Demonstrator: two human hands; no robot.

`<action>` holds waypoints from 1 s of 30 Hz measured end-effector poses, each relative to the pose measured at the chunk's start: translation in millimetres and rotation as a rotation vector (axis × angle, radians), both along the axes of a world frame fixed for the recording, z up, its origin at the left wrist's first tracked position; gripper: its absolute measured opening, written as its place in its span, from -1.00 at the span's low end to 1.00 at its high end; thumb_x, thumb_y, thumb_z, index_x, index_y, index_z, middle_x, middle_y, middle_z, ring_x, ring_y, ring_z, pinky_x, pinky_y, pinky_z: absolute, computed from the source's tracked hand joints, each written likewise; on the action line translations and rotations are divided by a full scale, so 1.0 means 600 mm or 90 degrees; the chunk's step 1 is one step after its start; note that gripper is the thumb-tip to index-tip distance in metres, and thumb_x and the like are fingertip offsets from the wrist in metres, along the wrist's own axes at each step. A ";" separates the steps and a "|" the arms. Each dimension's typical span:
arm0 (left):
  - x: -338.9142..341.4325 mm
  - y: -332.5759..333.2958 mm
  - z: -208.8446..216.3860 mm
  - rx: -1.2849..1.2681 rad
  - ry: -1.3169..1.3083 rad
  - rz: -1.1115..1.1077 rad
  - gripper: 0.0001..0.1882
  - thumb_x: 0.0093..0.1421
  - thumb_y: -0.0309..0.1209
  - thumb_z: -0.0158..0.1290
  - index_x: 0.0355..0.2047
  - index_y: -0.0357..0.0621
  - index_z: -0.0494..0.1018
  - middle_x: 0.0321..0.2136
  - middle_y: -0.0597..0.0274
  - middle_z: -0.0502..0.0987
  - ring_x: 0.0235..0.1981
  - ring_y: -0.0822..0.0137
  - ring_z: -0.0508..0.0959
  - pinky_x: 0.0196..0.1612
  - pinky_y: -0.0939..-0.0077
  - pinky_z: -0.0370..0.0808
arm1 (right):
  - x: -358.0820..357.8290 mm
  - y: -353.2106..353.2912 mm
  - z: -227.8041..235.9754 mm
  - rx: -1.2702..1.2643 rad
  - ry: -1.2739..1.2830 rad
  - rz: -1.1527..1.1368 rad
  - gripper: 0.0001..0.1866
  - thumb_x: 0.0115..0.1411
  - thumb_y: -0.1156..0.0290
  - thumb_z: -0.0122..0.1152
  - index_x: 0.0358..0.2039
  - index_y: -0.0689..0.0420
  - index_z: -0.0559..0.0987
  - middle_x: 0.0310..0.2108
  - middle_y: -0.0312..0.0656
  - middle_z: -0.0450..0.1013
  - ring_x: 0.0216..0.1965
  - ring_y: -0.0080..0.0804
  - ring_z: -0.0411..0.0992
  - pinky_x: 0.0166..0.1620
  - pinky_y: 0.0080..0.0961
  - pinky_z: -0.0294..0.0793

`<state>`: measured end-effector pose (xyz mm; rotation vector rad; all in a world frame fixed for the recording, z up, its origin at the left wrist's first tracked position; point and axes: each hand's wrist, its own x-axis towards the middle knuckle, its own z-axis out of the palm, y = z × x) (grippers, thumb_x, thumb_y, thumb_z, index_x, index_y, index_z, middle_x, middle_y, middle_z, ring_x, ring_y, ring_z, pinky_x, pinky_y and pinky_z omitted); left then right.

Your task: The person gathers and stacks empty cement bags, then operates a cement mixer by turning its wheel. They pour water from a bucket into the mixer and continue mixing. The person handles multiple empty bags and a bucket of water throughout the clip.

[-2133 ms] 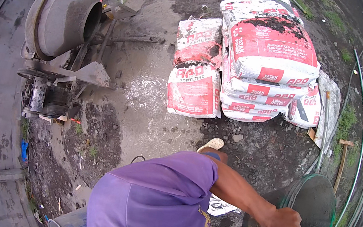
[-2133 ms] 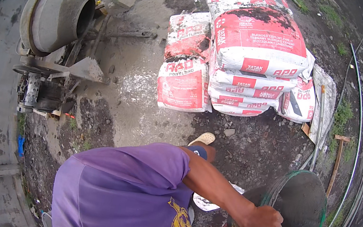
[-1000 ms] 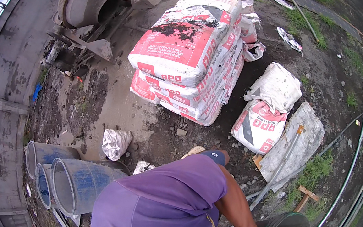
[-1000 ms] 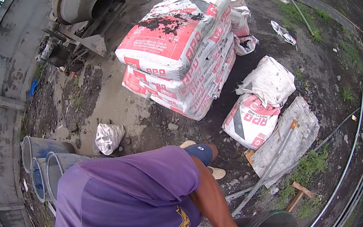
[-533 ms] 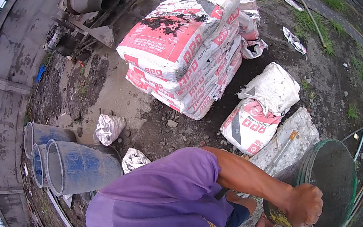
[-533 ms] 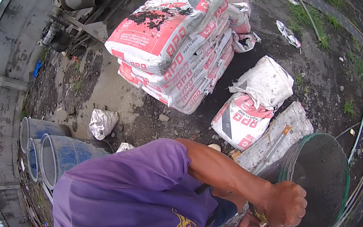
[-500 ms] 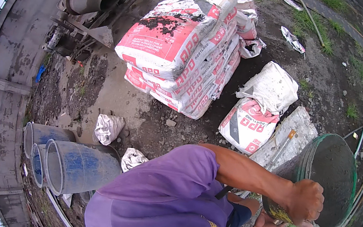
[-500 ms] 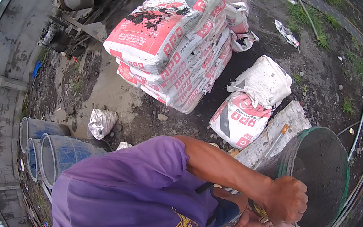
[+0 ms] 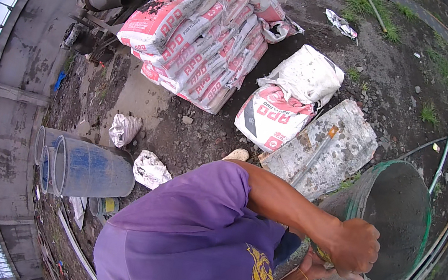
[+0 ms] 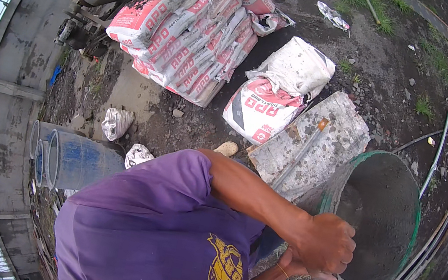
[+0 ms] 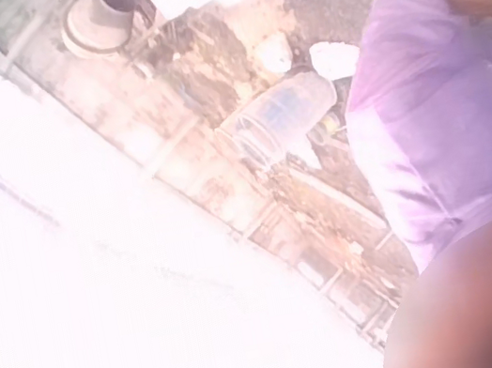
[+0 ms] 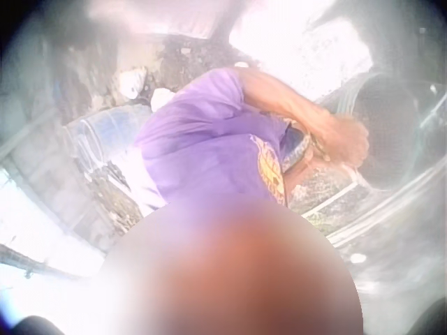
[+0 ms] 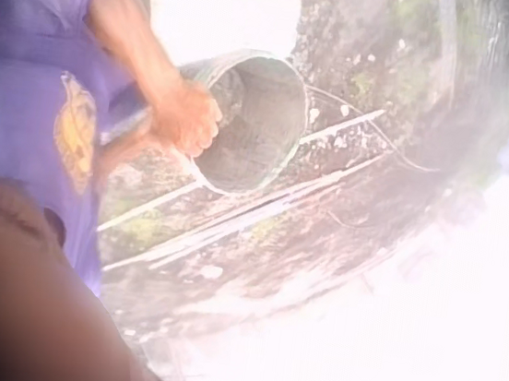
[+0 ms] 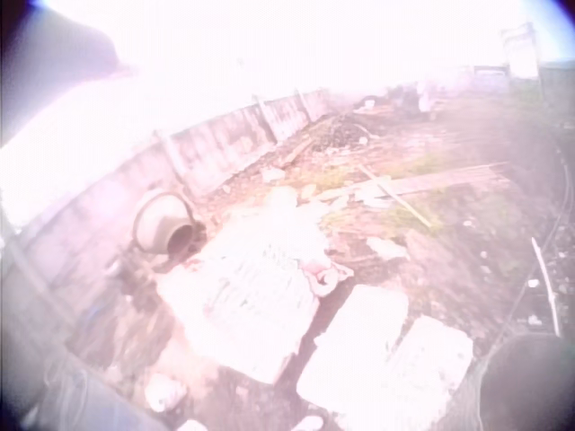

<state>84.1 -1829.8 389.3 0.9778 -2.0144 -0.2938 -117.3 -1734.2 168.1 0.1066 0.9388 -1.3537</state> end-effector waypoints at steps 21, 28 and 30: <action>-0.562 -0.323 0.082 -0.034 0.228 -0.254 -0.52 0.00 0.10 0.25 -0.78 0.03 0.49 -0.72 0.37 0.45 -0.58 0.22 0.55 -0.48 0.22 0.43 | -0.513 -0.204 0.267 0.142 0.294 -0.330 -0.02 0.09 -0.46 0.09 0.39 -0.09 0.31 0.35 -0.08 0.24 0.37 -0.01 0.17 0.23 0.25 0.15; -0.469 -0.576 0.035 -0.097 0.230 -0.170 -0.51 -0.03 0.07 0.28 -0.80 0.00 0.45 -0.74 0.37 0.42 -0.61 0.20 0.52 -0.51 0.21 0.38 | -0.427 -0.475 0.229 0.045 0.277 -0.190 -0.09 0.13 -0.40 0.07 0.37 -0.09 0.34 0.30 -0.07 0.32 0.31 -0.01 0.30 0.15 0.20 0.36; -0.418 -0.669 0.024 -0.091 0.213 -0.152 -0.51 -0.04 0.07 0.28 -0.79 -0.02 0.47 -0.73 0.34 0.43 -0.59 0.17 0.53 -0.49 0.19 0.39 | -0.369 -0.596 0.208 -0.063 0.286 -0.106 -0.09 0.12 -0.41 0.07 0.35 -0.09 0.36 0.29 -0.07 0.35 0.28 -0.01 0.33 0.11 0.17 0.43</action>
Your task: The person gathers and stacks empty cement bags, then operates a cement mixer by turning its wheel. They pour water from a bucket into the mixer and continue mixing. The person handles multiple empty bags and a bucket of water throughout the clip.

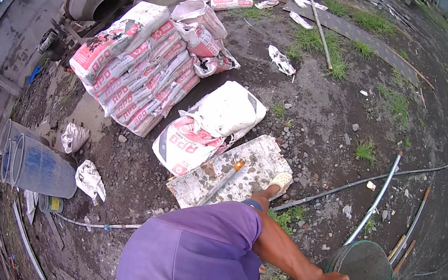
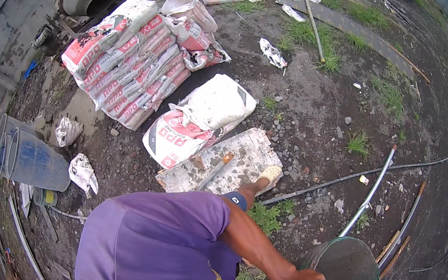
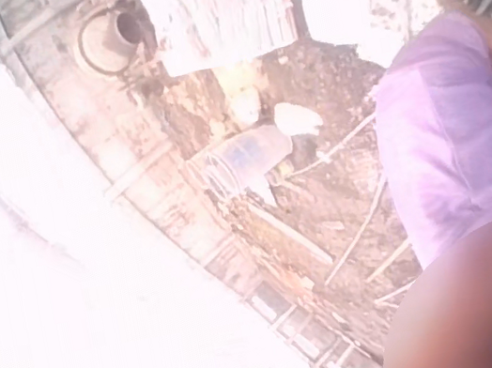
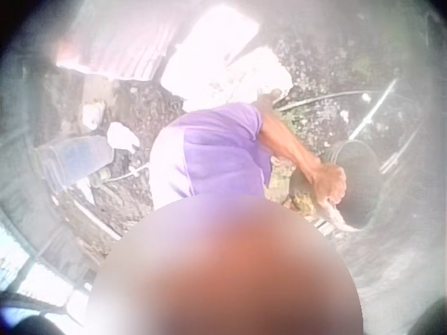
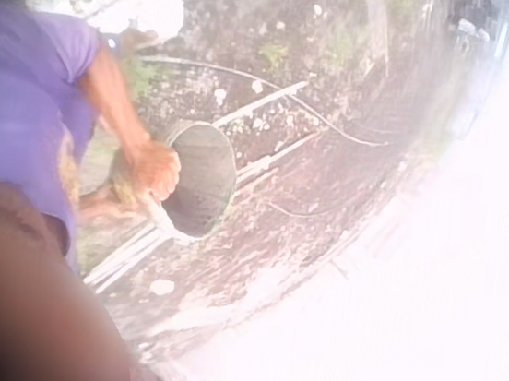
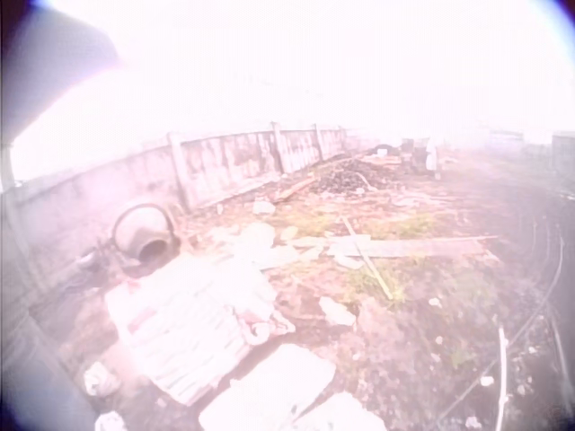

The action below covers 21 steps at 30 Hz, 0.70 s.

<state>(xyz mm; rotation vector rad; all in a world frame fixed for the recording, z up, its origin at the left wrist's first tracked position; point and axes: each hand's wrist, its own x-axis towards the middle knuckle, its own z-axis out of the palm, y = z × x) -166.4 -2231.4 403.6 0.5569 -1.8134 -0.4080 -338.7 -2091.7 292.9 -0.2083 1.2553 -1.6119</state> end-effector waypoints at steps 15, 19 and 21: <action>0.403 -0.728 0.171 -0.173 -0.064 0.162 -0.40 0.18 0.21 0.03 -0.79 0.08 0.52 -0.77 0.28 0.52 -0.72 0.13 0.55 -0.70 0.18 0.39 | 0.548 -0.796 -0.008 0.084 -0.036 0.191 -0.08 0.12 -0.43 0.06 0.34 -0.09 0.37 0.28 -0.09 0.35 0.27 -0.02 0.34 0.10 0.15 0.45; 0.545 -0.851 0.167 -0.183 -0.040 0.253 -0.38 0.18 0.23 0.03 -0.78 0.05 0.54 -0.77 0.24 0.52 -0.72 0.10 0.56 -0.69 0.17 0.41 | 0.648 -0.941 -0.018 0.094 -0.010 0.229 -0.08 0.12 -0.44 0.06 0.34 -0.09 0.37 0.28 -0.09 0.36 0.27 -0.02 0.34 0.10 0.15 0.45; 0.628 -0.911 0.146 -0.120 -0.051 0.284 -0.39 0.17 0.22 0.04 -0.77 0.04 0.55 -0.77 0.23 0.52 -0.72 0.09 0.55 -0.69 0.15 0.41 | 0.704 -1.024 -0.034 0.098 0.007 0.245 -0.08 0.12 -0.44 0.06 0.34 -0.09 0.37 0.28 -0.09 0.36 0.27 -0.02 0.34 0.10 0.14 0.46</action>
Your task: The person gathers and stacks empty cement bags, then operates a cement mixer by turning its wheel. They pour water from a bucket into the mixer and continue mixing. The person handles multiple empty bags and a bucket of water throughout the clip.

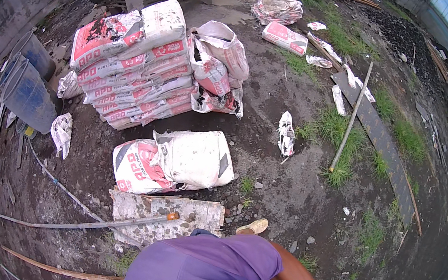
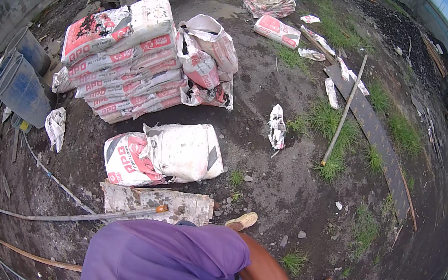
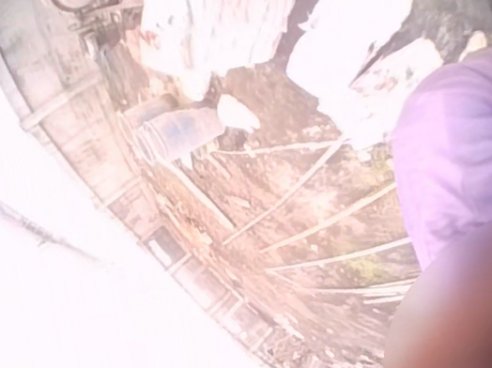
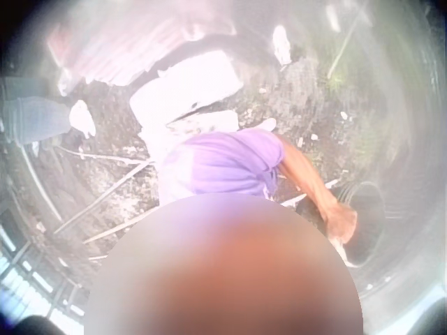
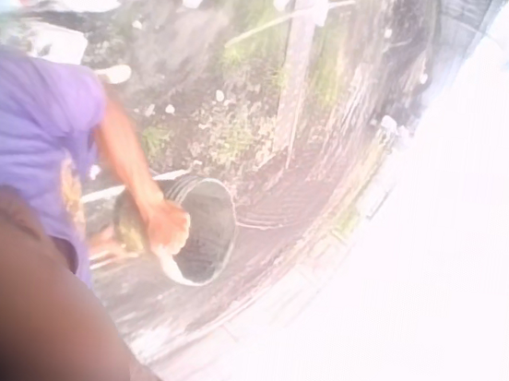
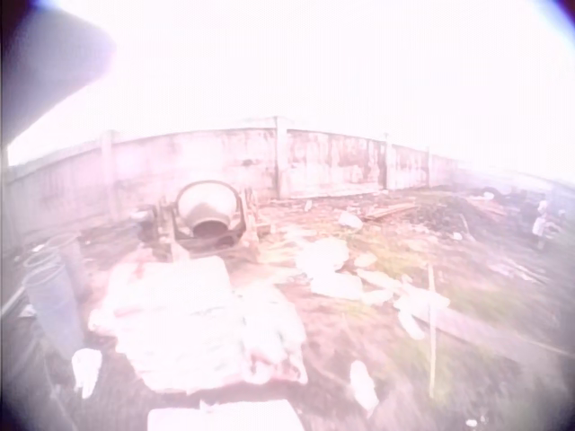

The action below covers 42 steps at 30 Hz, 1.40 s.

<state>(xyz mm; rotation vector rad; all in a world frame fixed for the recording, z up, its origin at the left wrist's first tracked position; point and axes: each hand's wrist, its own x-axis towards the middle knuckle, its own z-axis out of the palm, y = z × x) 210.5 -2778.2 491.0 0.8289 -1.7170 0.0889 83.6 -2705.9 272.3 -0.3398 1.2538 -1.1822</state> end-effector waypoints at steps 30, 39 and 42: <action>1.523 -0.211 -0.147 0.220 0.009 0.790 -0.43 -0.06 0.21 0.30 -0.63 -0.08 0.48 -0.60 0.28 0.48 -0.45 0.22 0.58 -0.37 0.27 0.47 | 1.602 -0.705 -0.092 0.142 -0.133 0.767 -0.03 0.12 -0.51 0.03 0.38 -0.12 0.30 0.35 -0.13 0.27 0.32 0.00 0.29 0.17 0.28 0.40; 1.939 -0.180 -0.207 0.225 0.057 0.905 -0.40 -0.08 0.21 0.32 -0.57 -0.13 0.49 -0.55 0.21 0.48 -0.43 0.15 0.59 -0.33 0.23 0.53 | 2.097 -0.735 -0.147 0.092 -0.190 0.886 -0.26 0.36 -0.29 -0.06 0.32 0.00 0.37 0.28 -0.15 0.35 0.28 -0.13 0.33 0.28 0.02 0.36; 2.103 -0.148 -0.210 0.271 0.040 0.901 -0.41 -0.11 0.16 0.35 -0.45 -0.14 0.49 -0.49 0.21 0.49 -0.40 0.13 0.59 -0.34 0.21 0.52 | 2.274 -0.692 -0.141 0.064 -0.165 0.911 -0.22 0.32 -0.36 -0.06 0.28 0.00 0.40 0.25 -0.12 0.38 0.22 -0.09 0.40 0.21 0.05 0.45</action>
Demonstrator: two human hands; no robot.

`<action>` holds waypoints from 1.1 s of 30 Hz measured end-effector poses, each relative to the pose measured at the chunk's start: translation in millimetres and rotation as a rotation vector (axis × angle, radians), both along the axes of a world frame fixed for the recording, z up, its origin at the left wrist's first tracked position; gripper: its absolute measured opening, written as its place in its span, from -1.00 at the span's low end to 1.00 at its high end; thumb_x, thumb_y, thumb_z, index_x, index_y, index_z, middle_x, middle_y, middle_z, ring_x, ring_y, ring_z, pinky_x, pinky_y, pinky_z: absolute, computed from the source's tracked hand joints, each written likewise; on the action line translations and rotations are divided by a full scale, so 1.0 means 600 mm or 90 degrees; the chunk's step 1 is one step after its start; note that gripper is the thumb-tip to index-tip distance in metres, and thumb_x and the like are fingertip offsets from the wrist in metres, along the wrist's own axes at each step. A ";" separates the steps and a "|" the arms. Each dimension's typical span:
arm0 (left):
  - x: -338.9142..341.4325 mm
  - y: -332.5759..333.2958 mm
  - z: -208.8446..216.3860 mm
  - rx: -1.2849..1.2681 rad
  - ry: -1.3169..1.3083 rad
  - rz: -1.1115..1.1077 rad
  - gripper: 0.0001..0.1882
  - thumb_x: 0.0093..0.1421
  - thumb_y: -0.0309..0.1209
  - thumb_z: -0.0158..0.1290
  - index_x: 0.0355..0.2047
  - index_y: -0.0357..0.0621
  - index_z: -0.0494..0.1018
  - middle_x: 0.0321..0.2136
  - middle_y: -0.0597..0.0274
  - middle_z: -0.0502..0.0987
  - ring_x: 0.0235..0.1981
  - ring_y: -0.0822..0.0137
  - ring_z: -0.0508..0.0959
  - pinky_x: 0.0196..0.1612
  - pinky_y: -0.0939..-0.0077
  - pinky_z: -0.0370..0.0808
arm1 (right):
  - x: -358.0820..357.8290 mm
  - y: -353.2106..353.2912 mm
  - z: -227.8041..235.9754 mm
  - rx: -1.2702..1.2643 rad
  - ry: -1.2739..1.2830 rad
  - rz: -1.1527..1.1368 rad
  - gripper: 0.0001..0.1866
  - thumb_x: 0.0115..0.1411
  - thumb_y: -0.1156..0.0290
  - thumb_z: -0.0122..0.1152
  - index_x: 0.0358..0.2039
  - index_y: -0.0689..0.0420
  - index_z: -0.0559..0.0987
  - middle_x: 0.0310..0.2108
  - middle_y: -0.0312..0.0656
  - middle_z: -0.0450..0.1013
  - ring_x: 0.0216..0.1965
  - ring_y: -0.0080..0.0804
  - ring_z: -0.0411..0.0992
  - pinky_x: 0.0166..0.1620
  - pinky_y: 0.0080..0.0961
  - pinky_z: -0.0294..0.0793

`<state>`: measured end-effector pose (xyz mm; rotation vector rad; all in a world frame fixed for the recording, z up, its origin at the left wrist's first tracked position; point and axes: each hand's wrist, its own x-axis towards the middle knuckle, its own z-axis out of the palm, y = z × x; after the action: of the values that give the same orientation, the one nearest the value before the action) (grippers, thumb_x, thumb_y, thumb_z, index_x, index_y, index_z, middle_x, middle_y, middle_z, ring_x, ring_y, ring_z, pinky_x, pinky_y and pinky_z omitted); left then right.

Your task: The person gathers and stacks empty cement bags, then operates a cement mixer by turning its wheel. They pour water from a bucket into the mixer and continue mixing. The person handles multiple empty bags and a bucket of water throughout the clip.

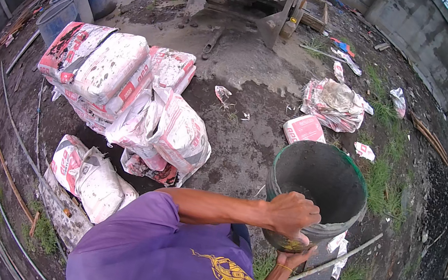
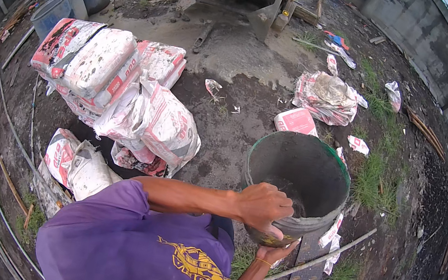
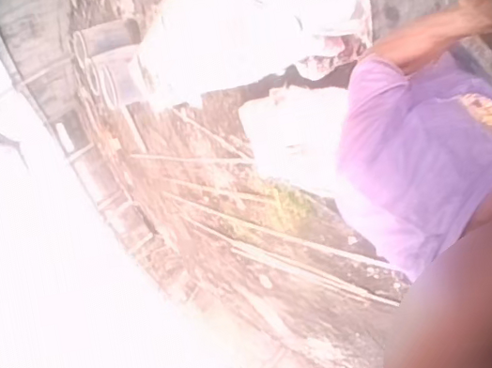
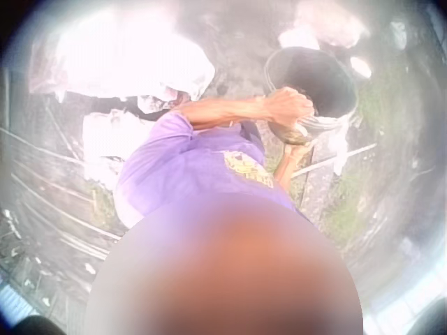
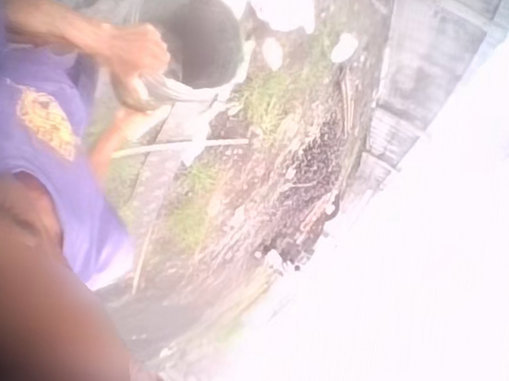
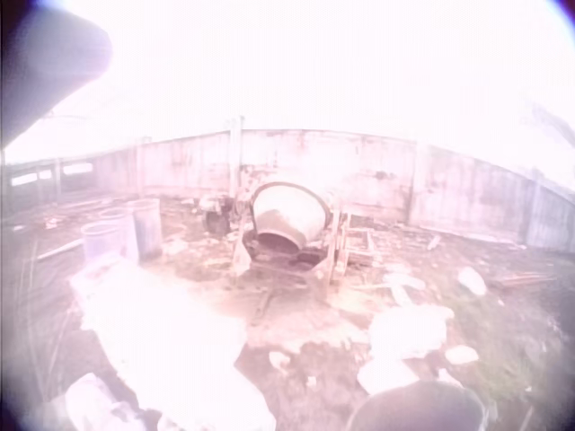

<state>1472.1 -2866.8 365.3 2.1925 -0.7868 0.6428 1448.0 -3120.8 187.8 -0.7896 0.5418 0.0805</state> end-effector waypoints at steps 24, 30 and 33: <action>0.104 0.967 0.315 0.504 -0.053 1.298 -0.44 -0.08 -0.04 0.51 -0.39 -0.19 0.47 -0.53 0.14 0.45 -0.53 0.05 0.51 -0.42 0.22 0.45 | 0.694 0.009 -0.196 -0.618 0.745 0.233 -0.54 0.26 -0.03 0.24 0.01 0.00 0.48 -0.31 -0.24 0.35 -0.42 -0.36 0.32 -0.39 -0.40 0.31; 0.017 1.191 0.246 0.696 0.298 1.503 -0.30 0.09 0.27 0.25 -0.04 -0.08 0.59 -0.15 0.10 0.67 -0.18 -0.05 0.67 -0.18 0.07 0.59 | 0.773 0.187 -0.192 -0.588 0.663 0.307 -0.67 0.27 0.10 0.20 -0.03 -0.06 0.49 -0.35 -0.22 0.33 -0.51 -0.33 0.33 -0.54 -0.38 0.24; -0.029 1.253 0.177 0.627 0.570 1.554 -0.26 0.16 0.28 0.16 0.09 -0.06 0.54 -0.03 0.11 0.64 -0.08 -0.08 0.64 -0.03 0.03 0.56 | 0.915 0.268 -0.214 -0.736 0.504 0.494 -0.57 0.22 0.10 0.37 -0.02 0.09 0.55 -0.26 -0.16 0.51 -0.25 -0.27 0.48 -0.29 -0.20 0.50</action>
<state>1454.9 -2114.8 471.7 2.5424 2.8989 -0.0985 1997.1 -2960.0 59.5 -2.1110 1.0118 0.8828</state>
